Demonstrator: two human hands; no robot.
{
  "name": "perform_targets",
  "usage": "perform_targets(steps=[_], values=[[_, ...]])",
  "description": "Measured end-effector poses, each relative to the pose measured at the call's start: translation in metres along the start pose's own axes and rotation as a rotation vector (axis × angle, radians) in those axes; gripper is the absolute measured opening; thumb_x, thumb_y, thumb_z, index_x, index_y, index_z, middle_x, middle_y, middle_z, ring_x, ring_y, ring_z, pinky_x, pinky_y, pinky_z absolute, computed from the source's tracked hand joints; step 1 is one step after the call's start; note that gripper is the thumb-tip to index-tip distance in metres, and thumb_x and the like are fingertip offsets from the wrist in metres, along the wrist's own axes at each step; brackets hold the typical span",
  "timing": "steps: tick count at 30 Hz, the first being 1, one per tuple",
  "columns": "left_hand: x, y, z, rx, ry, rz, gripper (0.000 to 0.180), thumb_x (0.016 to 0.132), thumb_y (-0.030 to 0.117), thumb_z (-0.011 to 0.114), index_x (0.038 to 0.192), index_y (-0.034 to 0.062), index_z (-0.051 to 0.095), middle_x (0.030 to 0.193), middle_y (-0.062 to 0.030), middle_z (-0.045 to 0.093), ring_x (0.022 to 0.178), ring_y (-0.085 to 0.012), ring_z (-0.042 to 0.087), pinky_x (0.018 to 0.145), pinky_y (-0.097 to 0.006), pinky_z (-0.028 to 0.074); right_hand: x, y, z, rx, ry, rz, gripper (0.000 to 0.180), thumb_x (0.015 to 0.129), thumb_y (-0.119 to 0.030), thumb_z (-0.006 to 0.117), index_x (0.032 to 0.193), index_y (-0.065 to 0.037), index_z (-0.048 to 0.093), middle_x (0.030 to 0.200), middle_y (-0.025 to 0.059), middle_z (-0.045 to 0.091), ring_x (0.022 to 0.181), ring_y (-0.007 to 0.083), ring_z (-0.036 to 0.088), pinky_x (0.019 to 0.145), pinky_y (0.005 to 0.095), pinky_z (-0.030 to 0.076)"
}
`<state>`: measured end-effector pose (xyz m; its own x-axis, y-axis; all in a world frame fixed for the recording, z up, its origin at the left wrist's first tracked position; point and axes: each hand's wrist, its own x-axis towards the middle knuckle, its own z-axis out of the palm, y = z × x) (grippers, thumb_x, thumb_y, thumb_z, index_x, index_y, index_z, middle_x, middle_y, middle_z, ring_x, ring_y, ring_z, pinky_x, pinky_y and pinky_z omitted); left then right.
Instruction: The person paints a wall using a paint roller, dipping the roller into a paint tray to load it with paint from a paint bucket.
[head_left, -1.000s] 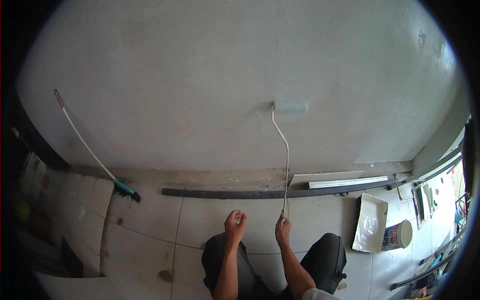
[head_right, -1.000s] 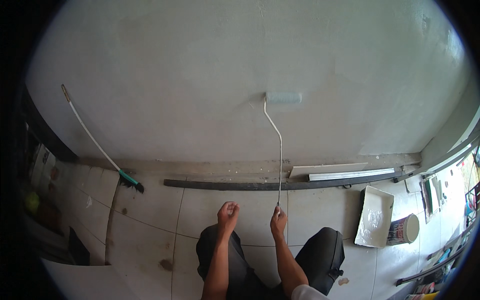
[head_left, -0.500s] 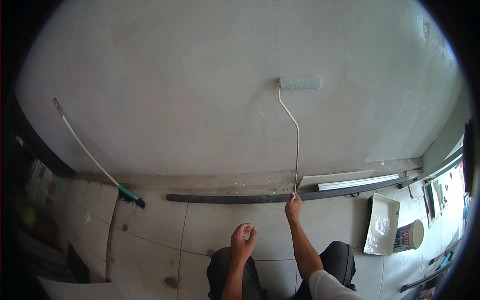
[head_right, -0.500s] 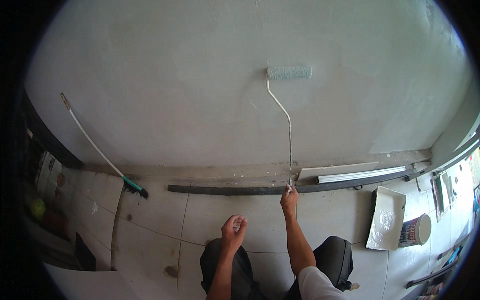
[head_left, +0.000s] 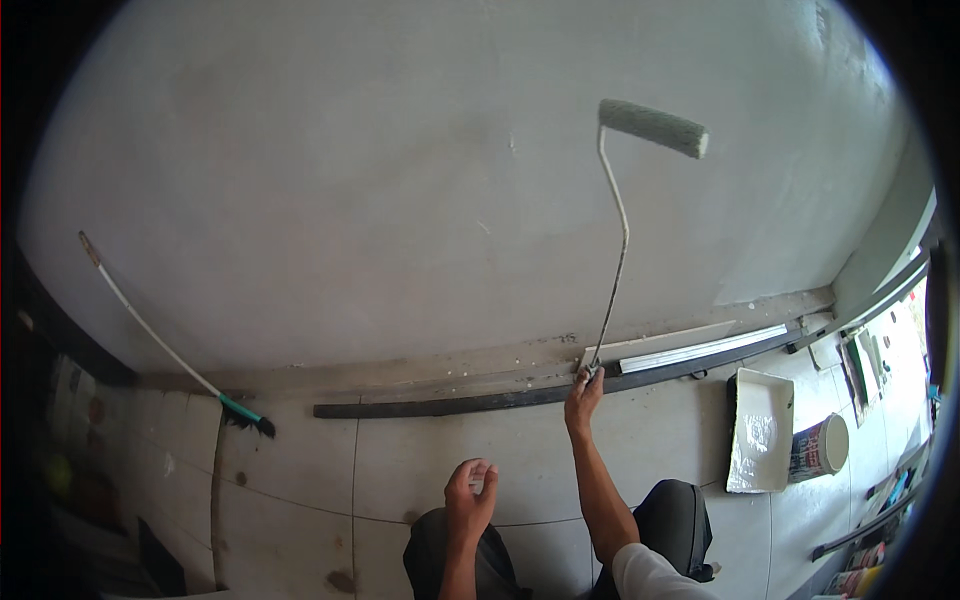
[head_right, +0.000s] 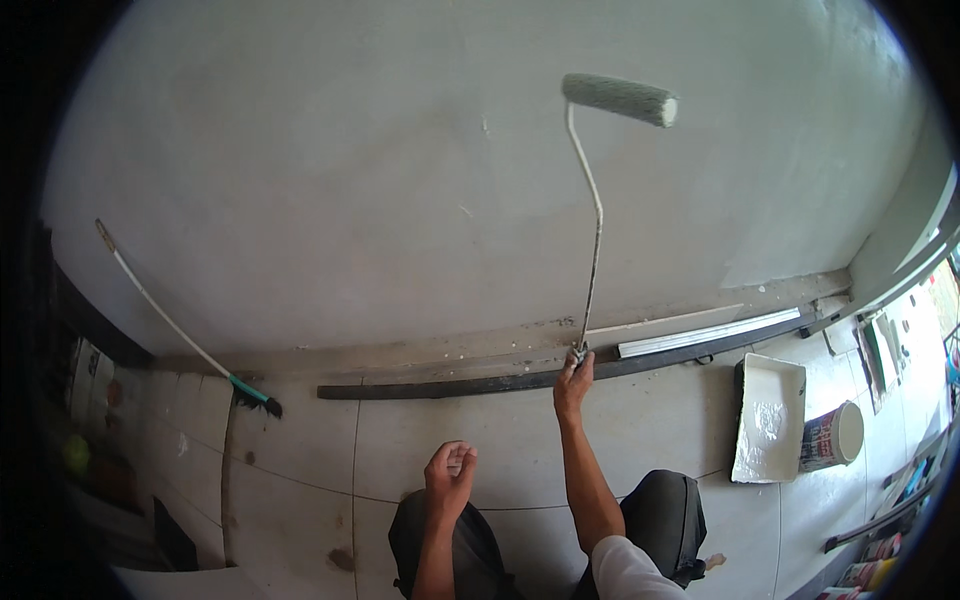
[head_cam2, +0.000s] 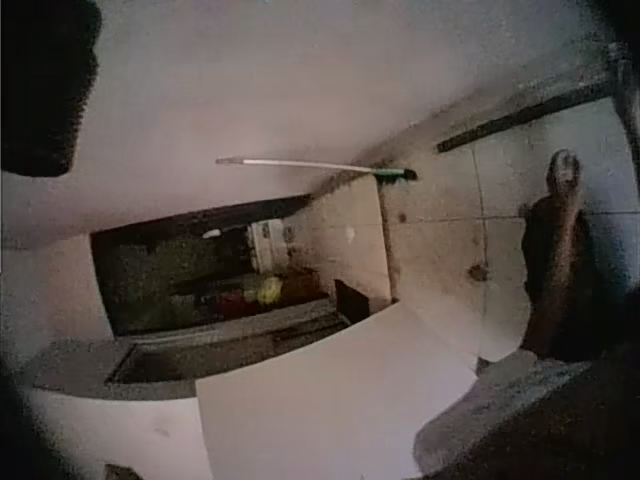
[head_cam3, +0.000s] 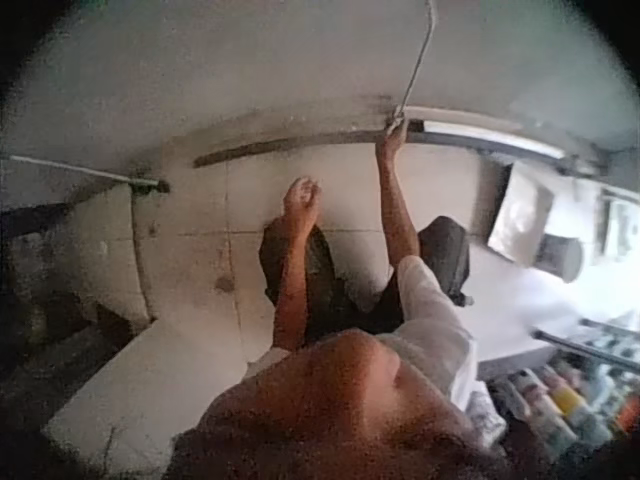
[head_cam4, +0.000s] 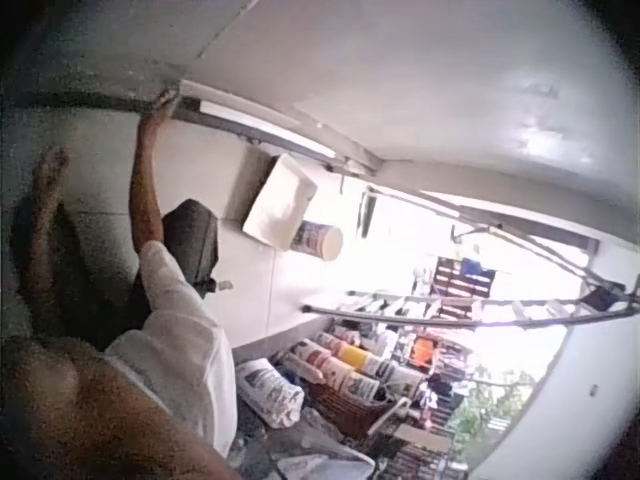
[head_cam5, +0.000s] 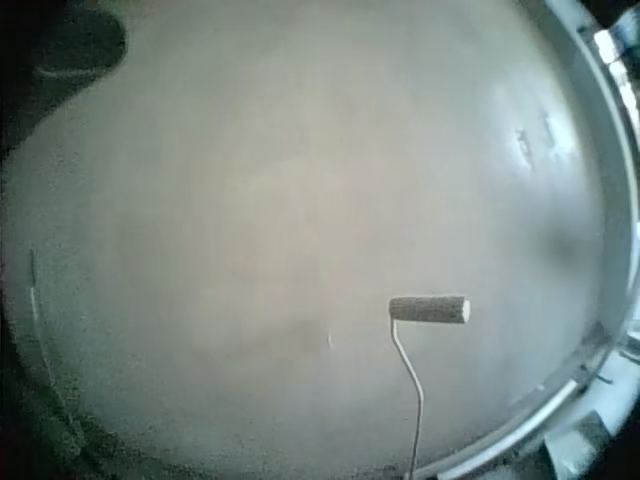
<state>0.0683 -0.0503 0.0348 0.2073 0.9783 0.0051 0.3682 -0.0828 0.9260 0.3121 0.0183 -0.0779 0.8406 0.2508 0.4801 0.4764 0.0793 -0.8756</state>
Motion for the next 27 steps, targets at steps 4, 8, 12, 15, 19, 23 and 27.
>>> perform_targets(steps=[4, 8, 12, 15, 19, 23, 27], values=[[-0.002, -0.001, 0.001, 0.020, -0.007, 0.014, 0.021, 0.083, 0.021, 0.061, 0.092, 0.0012, 0.058, 0.084, -0.0080, 0.063, 0.079, -0.0171, 0.059, 0.071, -0.029, 0.047, 0.014, -0.003, 0.014, -0.015, -0.189, 0.246, 0.041, 0.092, -0.022, 0.049, 0.114, 0.012, 0.043, 0.101, 0.0265, 0.055, 0.092, 0.0346, 0.053, 0.082, 0.0394, 0.041], [-0.004, 0.005, -0.004, 0.041, -0.026, -0.004, 0.020, 0.081, 0.018, 0.063, 0.091, 0.0014, 0.058, 0.083, -0.0097, 0.063, 0.078, -0.0203, 0.060, 0.069, -0.032, 0.047, 0.016, -0.004, 0.050, -0.170, -0.132, 0.225, 0.048, 0.091, -0.019, 0.049, 0.117, 0.019, 0.038, 0.108, 0.0335, 0.051, 0.099, 0.0431, 0.052, 0.087, 0.0426, 0.040], [-0.004, 0.003, 0.009, 0.014, -0.028, -0.015, 0.021, 0.081, 0.018, 0.063, 0.091, 0.0011, 0.058, 0.084, -0.0099, 0.063, 0.079, -0.0208, 0.060, 0.070, -0.033, 0.047, 0.017, 0.026, 0.062, -0.594, -0.132, -0.225, 0.037, 0.083, -0.008, 0.053, 0.104, 0.020, 0.042, 0.096, 0.0310, 0.048, 0.090, 0.0420, 0.048, 0.080, 0.0412, 0.040], [-0.003, 0.007, 0.006, 0.013, -0.028, -0.007, 0.021, 0.081, 0.018, 0.063, 0.091, 0.0010, 0.059, 0.084, -0.0100, 0.063, 0.079, -0.0209, 0.060, 0.070, -0.033, 0.047, 0.018, 0.015, 0.076, -0.596, -0.073, -0.304, 0.027, 0.080, -0.003, 0.052, 0.098, 0.015, 0.044, 0.092, 0.0261, 0.046, 0.088, 0.0396, 0.047, 0.077, 0.0435, 0.039], [-0.003, 0.015, 0.012, 0.010, -0.056, -0.029, 0.021, 0.081, 0.019, 0.062, 0.091, 0.0011, 0.059, 0.084, -0.0098, 0.063, 0.079, -0.0207, 0.060, 0.070, -0.032, 0.047, 0.037, 0.011, 0.088, -0.609, -0.075, -0.218, 0.022, 0.082, -0.004, 0.048, 0.096, 0.012, 0.044, 0.091, 0.0252, 0.047, 0.089, 0.0405, 0.048, 0.074, 0.0450, 0.040], [-0.005, 0.011, 0.009, 0.031, -0.050, -0.062, 0.021, 0.081, 0.020, 0.062, 0.091, 0.0011, 0.059, 0.083, -0.0097, 0.063, 0.078, -0.0205, 0.060, 0.069, -0.032, 0.047, 0.038, -0.023, 0.111, -0.410, -0.233, 0.174, 0.036, 0.084, -0.009, 0.051, 0.106, 0.018, 0.041, 0.099, 0.0285, 0.049, 0.094, 0.0432, 0.049, 0.082, 0.0471, 0.039], [-0.006, 0.015, 0.018, 0.023, -0.074, -0.037, 0.021, 0.080, 0.020, 0.063, 0.090, 0.0016, 0.060, 0.082, -0.0093, 0.064, 0.078, -0.0203, 0.061, 0.070, -0.032, 0.047, 0.030, -0.007, 0.114, -0.589, -0.097, -0.034, 0.028, 0.083, -0.008, 0.051, 0.103, 0.010, 0.043, 0.094, 0.0208, 0.049, 0.090, 0.0367, 0.050, 0.074, 0.0442, 0.041]])
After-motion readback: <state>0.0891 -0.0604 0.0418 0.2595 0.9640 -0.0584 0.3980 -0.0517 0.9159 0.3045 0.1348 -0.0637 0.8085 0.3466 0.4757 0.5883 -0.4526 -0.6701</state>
